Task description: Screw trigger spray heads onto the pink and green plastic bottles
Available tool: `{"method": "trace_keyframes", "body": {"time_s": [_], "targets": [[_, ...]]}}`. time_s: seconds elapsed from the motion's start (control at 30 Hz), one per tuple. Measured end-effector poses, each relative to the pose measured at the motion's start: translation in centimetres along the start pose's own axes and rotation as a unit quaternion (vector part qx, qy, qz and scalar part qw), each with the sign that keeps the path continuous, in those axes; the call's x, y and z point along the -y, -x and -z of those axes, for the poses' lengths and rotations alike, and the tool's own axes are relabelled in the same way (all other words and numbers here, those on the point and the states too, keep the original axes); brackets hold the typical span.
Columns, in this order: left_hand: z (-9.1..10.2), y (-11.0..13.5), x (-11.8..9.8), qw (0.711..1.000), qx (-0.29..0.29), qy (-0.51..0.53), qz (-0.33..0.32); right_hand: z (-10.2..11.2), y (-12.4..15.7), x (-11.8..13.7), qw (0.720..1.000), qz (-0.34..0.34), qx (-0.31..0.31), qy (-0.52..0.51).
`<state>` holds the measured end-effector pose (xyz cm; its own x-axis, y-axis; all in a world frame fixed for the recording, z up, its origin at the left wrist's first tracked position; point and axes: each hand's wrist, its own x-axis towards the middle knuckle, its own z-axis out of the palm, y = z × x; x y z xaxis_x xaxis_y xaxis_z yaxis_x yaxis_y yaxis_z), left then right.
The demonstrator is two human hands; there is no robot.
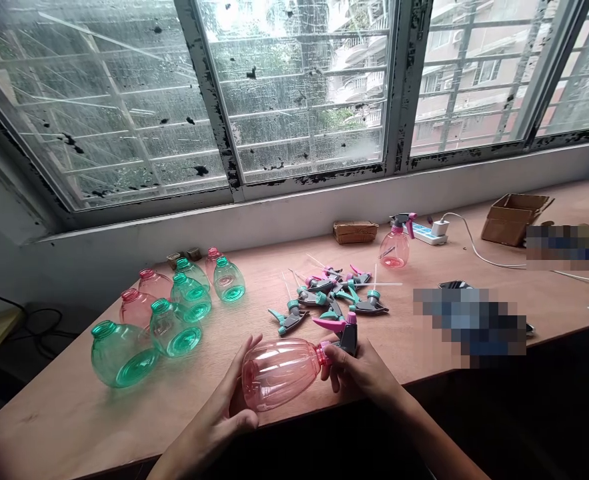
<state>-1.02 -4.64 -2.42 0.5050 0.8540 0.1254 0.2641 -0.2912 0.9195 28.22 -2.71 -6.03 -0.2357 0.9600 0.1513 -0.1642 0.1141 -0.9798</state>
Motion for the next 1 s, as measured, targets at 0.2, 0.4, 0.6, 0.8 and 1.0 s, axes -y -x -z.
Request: {"method": "trace_keyframes", "body": {"time_s": [0.2,0.4,0.6,0.8,1.0], "targets": [[-0.3,0.0,-0.8,0.999,-0.017,-0.038,0.036,-0.1,-0.1,0.1,1.000,0.004,-0.001,-0.005],[-0.8,-0.3,-0.6,1.000,-0.023,-0.014,-0.001,0.0,-0.2,-0.1,1.000,-0.003,-0.012,-0.002],[-0.1,-0.1,-0.4,0.999,-0.015,0.024,0.016,0.0,0.2,-0.1,0.999,-0.007,-0.015,-0.032],[-0.3,0.3,-0.4,1.000,-0.010,0.028,-0.004,0.0,0.4,0.0,1.000,-0.009,-0.027,-0.007],[-1.2,0.3,-1.1,0.998,-0.049,-0.011,-0.035,-0.1,0.2,0.2,1.000,-0.017,-0.017,-0.007]]}}
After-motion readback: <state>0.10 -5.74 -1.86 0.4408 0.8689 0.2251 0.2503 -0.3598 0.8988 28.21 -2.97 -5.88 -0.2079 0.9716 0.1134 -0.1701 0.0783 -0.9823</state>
